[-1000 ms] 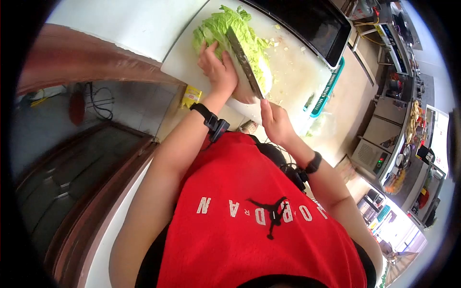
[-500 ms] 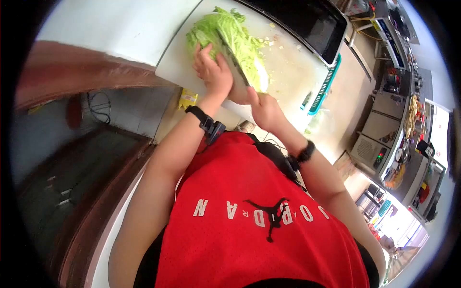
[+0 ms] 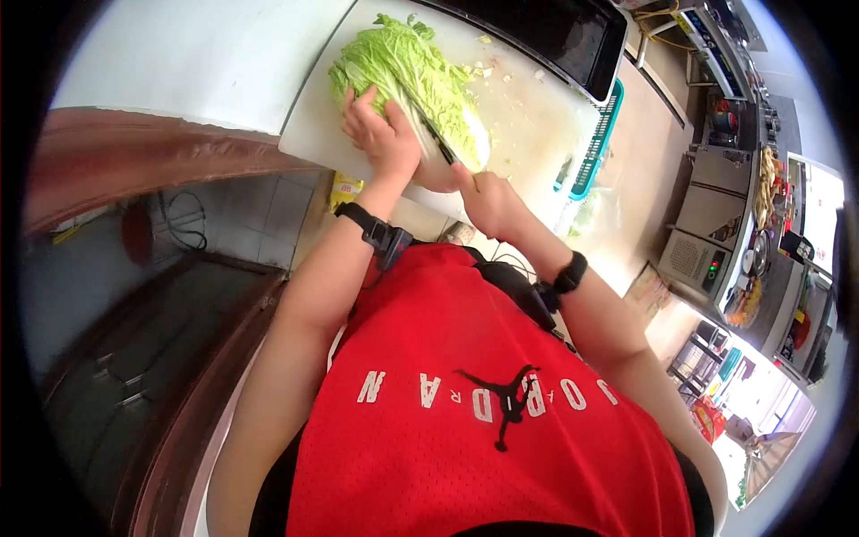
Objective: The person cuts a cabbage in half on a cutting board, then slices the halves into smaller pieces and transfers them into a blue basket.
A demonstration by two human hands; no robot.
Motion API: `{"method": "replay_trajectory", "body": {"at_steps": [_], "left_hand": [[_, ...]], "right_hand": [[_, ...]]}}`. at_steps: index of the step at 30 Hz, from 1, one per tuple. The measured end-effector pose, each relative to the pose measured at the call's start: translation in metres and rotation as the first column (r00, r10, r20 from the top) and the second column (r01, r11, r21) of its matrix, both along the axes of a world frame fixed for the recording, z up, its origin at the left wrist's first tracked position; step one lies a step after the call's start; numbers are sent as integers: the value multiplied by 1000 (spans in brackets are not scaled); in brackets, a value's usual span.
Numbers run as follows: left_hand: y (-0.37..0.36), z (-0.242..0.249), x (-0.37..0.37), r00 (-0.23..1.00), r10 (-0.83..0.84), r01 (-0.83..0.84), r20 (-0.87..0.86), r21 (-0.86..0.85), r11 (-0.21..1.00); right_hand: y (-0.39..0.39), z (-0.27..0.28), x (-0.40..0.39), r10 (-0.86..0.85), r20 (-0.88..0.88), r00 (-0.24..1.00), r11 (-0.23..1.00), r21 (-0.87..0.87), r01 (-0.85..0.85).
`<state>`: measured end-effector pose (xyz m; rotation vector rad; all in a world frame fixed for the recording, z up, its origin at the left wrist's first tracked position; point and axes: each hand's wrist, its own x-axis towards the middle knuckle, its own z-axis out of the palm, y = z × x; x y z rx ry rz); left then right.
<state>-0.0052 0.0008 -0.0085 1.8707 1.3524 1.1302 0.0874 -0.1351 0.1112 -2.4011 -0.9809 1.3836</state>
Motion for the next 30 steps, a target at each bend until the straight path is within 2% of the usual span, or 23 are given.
{"method": "replay_trajectory", "body": {"at_steps": [5, 6, 8, 10, 12, 17, 21, 24, 30], "left_hand": [[-2, 4, 0, 1000, 21, -21, -3, 5, 1000], [-2, 5, 1, 1000, 9, -9, 1, 0, 1000], [0, 4, 1, 999, -3, 4, 41, -5, 1000], [8, 5, -2, 999, -26, 26, 26, -8, 1000], [4, -4, -7, 998, -60, 59, 25, 11, 998], [5, 1, -3, 992, -72, 76, 101, -31, 997], [-1, 1, -8, 984, -94, 105, 151, -66, 992], [5, 0, -11, 984, -95, 102, 148, -44, 994], [2, 2, -10, 991, -65, 65, 117, 3, 998]], "right_hand": [[-32, 2, -1, 116, 97, 989, 986, 108, -126], [-32, -22, 0, 104, 101, 989, 988, 103, -115], [-31, -72, 4, 5, 55, 998, 979, 205, -16], [-32, -62, 2, 2, 110, 994, 983, 181, -22], [-50, -55, 1, -41, 17, 999, 991, 124, 39], [-51, -81, 3, -63, 15, 998, 989, 132, 61], [-50, -76, 6, -90, 13, 996, 988, 125, 88], [-55, -29, 11, -111, -48, 993, 989, 93, 115], [-68, 19, 7, -47, 17, 999, 974, 223, 42]]}}
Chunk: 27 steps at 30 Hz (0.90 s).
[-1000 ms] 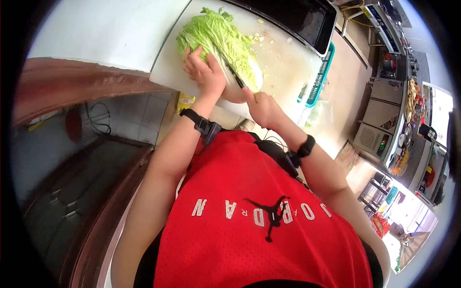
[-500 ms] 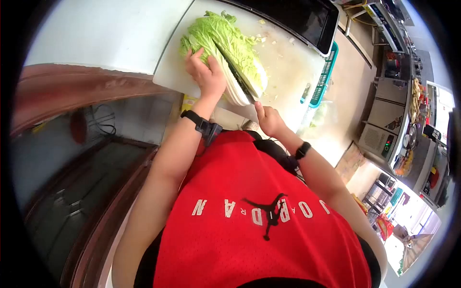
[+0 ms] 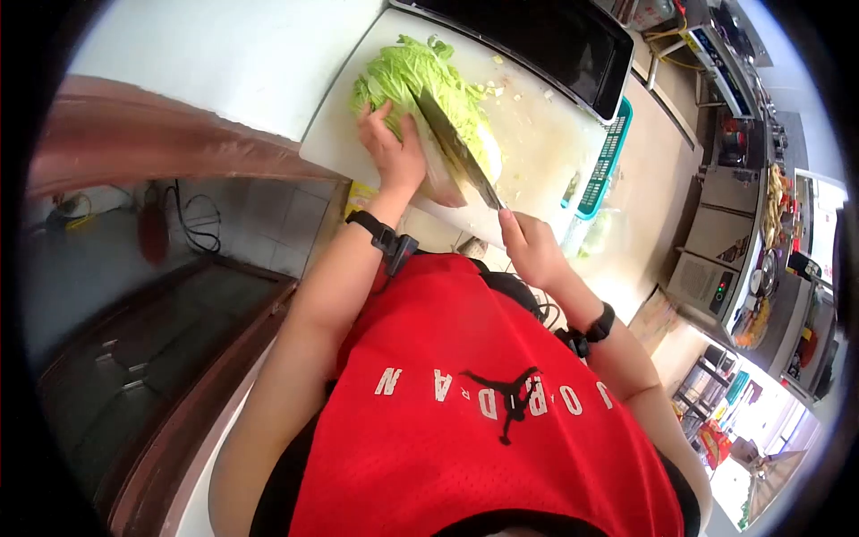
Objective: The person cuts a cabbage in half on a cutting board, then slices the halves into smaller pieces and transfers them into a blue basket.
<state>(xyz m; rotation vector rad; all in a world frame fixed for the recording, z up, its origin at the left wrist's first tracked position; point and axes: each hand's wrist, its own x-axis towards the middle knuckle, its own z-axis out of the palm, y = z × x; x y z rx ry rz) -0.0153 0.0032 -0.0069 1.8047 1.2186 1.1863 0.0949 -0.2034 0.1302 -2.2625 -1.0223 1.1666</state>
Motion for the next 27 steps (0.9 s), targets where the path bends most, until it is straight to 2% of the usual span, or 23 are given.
{"method": "replay_trajectory", "body": {"at_steps": [2, 4, 6, 10, 12, 18, 19, 22, 27], "left_hand": [[1, 2, -2, 999, -29, 29, -32, -31, 999], [4, -4, -3, 1000, -26, 26, -18, 4, 1000], [2, -4, -2, 999, -33, 33, -42, 16, 999], [0, -4, -1, 1000, -1, 1, -24, 38, 999], [1, -6, 0, 999, 12, -9, -51, 43, 999], [2, -5, 1, 999, 15, -15, -51, 8, 1000], [1, -4, 0, 999, 18, -19, -47, -2, 1000], [-1, -1, -2, 999, 18, -19, -28, -57, 998], [2, -3, -6, 999, 0, 1, -48, 13, 1000]], "right_hand": [[21, 1, -1, -95, -69, 993, 994, 42, 98], [47, -3, 0, -65, -55, 996, 996, 60, 68], [69, -18, 0, -7, 93, 996, 972, 233, -15], [104, -31, -5, 5, 204, 979, 971, 232, -53], [114, -33, -6, 5, 123, 992, 990, 142, -22], [164, -35, -17, -15, 141, 990, 1000, -16, 17], [172, -22, -15, -25, 40, 999, 991, -134, 30], [167, -18, -7, 4, 62, 998, 993, -115, 3], [173, -21, -13, 37, 82, 996, 983, -183, -21]]}}
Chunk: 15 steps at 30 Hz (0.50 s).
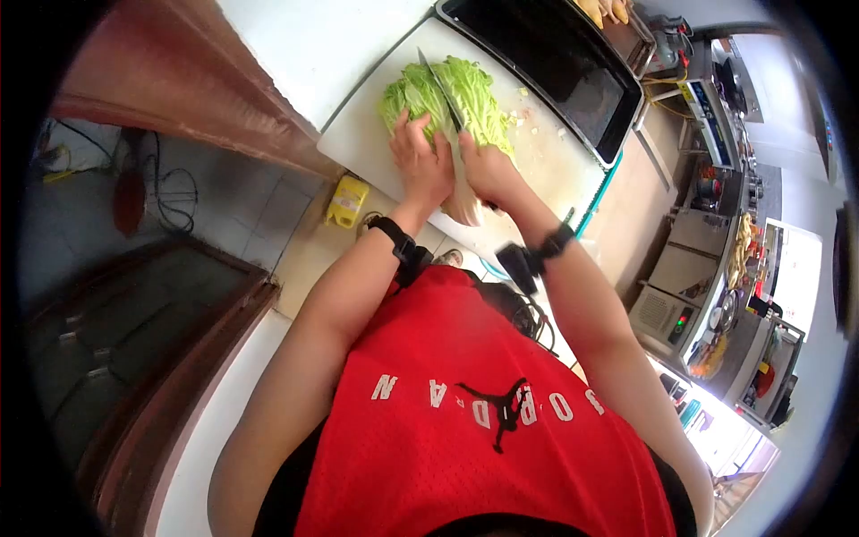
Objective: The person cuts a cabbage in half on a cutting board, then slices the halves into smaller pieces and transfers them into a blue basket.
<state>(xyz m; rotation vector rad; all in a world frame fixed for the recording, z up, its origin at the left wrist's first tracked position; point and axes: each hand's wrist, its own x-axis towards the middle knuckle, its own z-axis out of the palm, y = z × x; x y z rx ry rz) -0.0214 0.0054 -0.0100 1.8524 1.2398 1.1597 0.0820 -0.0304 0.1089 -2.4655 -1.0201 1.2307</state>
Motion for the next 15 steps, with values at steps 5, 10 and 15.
{"method": "replay_trajectory", "body": {"at_steps": [5, 10, 15], "left_hand": [[4, -8, -8, 999, -29, 29, 43, 8, 1000], [0, -4, -11, 997, -52, 52, 50, 3, 999], [0, -1, -9, 996, -77, 78, 41, -25, 997]], "right_hand": [[-5, -3, 5, 79, 45, 996, 989, 118, -84], [-24, 2, 0, 57, 24, 998, 995, 75, -59], [-41, -43, 7, 237, 326, 915, 903, 274, -332]]}}
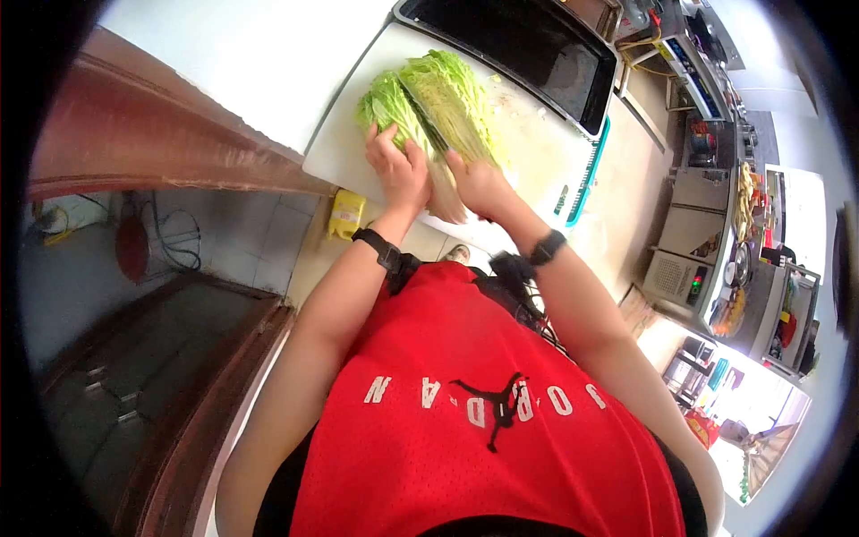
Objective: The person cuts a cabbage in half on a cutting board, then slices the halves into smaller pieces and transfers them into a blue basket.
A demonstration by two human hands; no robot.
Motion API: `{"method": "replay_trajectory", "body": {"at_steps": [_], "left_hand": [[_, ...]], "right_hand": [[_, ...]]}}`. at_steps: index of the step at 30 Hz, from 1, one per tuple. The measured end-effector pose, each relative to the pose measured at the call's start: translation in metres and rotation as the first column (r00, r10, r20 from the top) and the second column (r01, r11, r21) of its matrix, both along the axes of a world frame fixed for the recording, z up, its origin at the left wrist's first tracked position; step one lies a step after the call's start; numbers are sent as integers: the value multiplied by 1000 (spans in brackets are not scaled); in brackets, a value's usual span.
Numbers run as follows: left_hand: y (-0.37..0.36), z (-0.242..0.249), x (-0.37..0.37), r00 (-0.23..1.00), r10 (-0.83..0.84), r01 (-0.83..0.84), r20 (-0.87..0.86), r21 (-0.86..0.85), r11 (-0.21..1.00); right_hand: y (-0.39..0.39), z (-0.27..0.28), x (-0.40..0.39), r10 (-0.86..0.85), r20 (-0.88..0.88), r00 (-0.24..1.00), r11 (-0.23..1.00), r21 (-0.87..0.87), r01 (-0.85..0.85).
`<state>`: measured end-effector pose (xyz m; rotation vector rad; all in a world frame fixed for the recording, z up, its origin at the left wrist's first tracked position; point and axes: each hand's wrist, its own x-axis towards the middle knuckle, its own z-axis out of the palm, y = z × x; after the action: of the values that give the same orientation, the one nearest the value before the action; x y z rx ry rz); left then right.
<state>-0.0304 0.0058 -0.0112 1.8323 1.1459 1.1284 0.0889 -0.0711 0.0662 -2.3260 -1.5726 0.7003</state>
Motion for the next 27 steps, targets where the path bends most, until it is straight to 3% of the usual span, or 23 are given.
{"method": "replay_trajectory", "body": {"at_steps": [1, 2, 5, 14, 16, 17, 18, 20, 21, 25, 27], "left_hand": [[1, -2, 0, 1000, 9, -9, 6, -10, 1000], [1, -2, -1, 1000, 22, -22, 12, -23, 999], [3, -3, -5, 1000, 22, -22, 11, -5, 1000], [6, 1, -24, 997, -52, 61, 62, -140, 988], [9, -3, -39, 977, -166, 190, 134, -194, 962], [12, -6, -50, 978, -200, 209, 62, -304, 929], [11, -1, -55, 976, -211, 219, 60, -302, 928], [9, 10, -61, 972, -160, 230, 172, -544, 807], [11, 11, -60, 974, -170, 225, 150, -539, 812], [9, 36, -52, 990, -35, 119, 138, -662, 740], [6, 33, -52, 990, -33, 117, 140, -654, 747]], "right_hand": [[-10, 26, -3, -221, -175, 959, 964, -187, 188], [-22, 42, -5, -447, -297, 844, 862, -395, 318], [-57, 54, -8, -550, -285, 785, 777, -520, 355], [-130, 51, 4, -482, -190, 856, 790, -516, 331], [-151, 56, 3, -418, -176, 891, 812, -512, 279], [-158, 58, 3, -354, -160, 921, 831, -507, 231], [-160, 61, 4, -364, -162, 917, 829, -505, 240], [-165, 68, 8, -430, -153, 890, 774, -570, 276], [-167, 69, 11, -434, -156, 888, 777, -563, 281], [-162, 75, 16, -434, -246, 867, 846, -442, 298], [-150, 66, 10, -419, -357, 835, 904, -248, 347]]}}
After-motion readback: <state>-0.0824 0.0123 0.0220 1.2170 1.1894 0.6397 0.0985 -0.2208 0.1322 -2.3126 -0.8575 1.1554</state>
